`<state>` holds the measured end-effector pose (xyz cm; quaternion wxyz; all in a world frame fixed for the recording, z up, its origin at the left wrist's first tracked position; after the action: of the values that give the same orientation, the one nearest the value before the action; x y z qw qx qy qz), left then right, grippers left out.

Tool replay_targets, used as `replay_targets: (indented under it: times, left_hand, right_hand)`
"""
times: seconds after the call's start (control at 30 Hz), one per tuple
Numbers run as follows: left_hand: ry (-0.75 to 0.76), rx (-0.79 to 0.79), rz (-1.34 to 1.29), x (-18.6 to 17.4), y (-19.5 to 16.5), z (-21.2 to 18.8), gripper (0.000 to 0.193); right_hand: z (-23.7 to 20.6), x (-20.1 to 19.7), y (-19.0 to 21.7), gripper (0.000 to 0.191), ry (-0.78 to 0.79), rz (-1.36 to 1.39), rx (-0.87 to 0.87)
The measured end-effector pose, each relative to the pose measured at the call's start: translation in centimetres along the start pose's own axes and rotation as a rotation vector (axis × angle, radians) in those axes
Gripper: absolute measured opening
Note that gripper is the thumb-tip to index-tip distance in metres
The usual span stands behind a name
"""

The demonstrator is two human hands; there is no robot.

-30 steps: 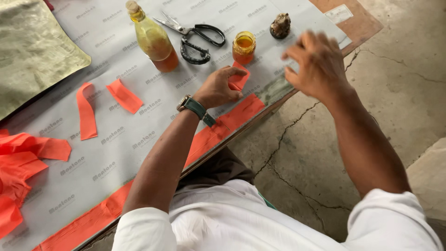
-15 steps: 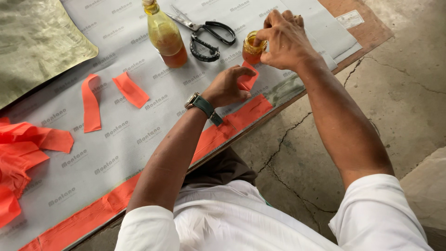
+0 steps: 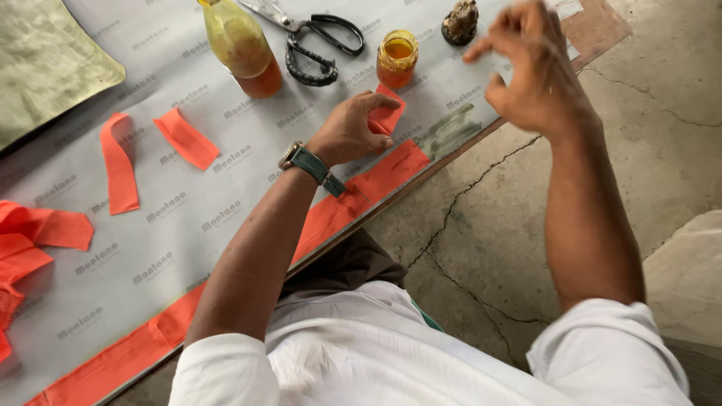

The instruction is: The person picks up orange paper strips from the table, dips or coats them using paste from a small jar, and presses them one at a time onto a long orange band laid along the table edge, smoothing each strip down by hand. Scissors, a bottle of liquid, and a pile of cut strips sit on the work surface.

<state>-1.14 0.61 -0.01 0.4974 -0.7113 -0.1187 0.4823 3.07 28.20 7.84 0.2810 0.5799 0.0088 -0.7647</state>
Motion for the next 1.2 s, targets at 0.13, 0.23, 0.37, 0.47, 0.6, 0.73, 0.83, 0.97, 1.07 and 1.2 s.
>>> replay_targets:
  times: [0.13, 0.23, 0.37, 0.47, 0.6, 0.73, 0.83, 0.97, 1.07, 1.2]
  left_hand:
    - [-0.001, 0.043, 0.01, 0.0, -0.1, -0.1, 0.06]
    - [-0.004, 0.07, -0.003, -0.1, -0.3, -0.2, 0.059]
    - [0.041, -0.048, 0.0, -0.2, -0.3, -0.3, 0.06]
    - [-0.023, 0.108, 0.058, -0.3, -0.7, -0.3, 0.059]
    - [0.051, -0.091, -0.093, 0.2, -0.1, -0.3, 0.06]
    - [-0.016, 0.069, 0.031, 0.1, -0.1, -0.2, 0.06]
    - [-0.032, 0.075, 0.023, 0.1, 0.1, -0.1, 0.058]
    - [-0.007, -0.011, 0.001, 0.3, 0.3, -0.2, 0.059]
    - [0.011, -0.018, -0.029, 0.2, 0.1, -0.2, 0.06]
    - [0.014, -0.002, -0.038, -0.1, -0.3, -0.3, 0.059]
  right_hand:
    - [-4.9, 3.5, -2.2, 0.052, 0.158, -0.236, 0.078]
    - [-7.6, 4.9, -3.6, 0.047, 0.217, -0.427, 0.137]
    - [-8.6, 5.1, -4.0, 0.057, 0.132, -0.376, 0.084]
    - [-8.7, 4.4, -3.7, 0.052, 0.177, -0.489, 0.056]
    - [-8.4, 3.2, -2.9, 0.067, 0.248, 0.36, 0.433]
    - [-7.1, 4.5, 0.0, 0.12, 0.668, 0.796, 0.678]
    - [-6.4, 4.9, 2.1, 0.103, 0.676, 0.692, 0.712]
    - [-5.1, 5.0, 4.0, 0.096, 0.683, 0.332, 0.304]
    - [-4.7, 4.0, 4.2, 0.068, 0.617, 0.179, 0.259]
    - [-5.5, 2.8, 5.0, 0.067, 0.701, -0.064, 0.322]
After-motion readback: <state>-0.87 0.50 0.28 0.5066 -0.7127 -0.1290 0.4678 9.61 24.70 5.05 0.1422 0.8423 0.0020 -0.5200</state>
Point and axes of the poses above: each hand's wrist, its own z-axis towards the middle knuckle, its own x-axis out of the palm, y = z × x, the point moved 2 cm from there along z, towards the middle knuckle, and after that the axes turned 2 degrees about -x, right-handed, at the moved point
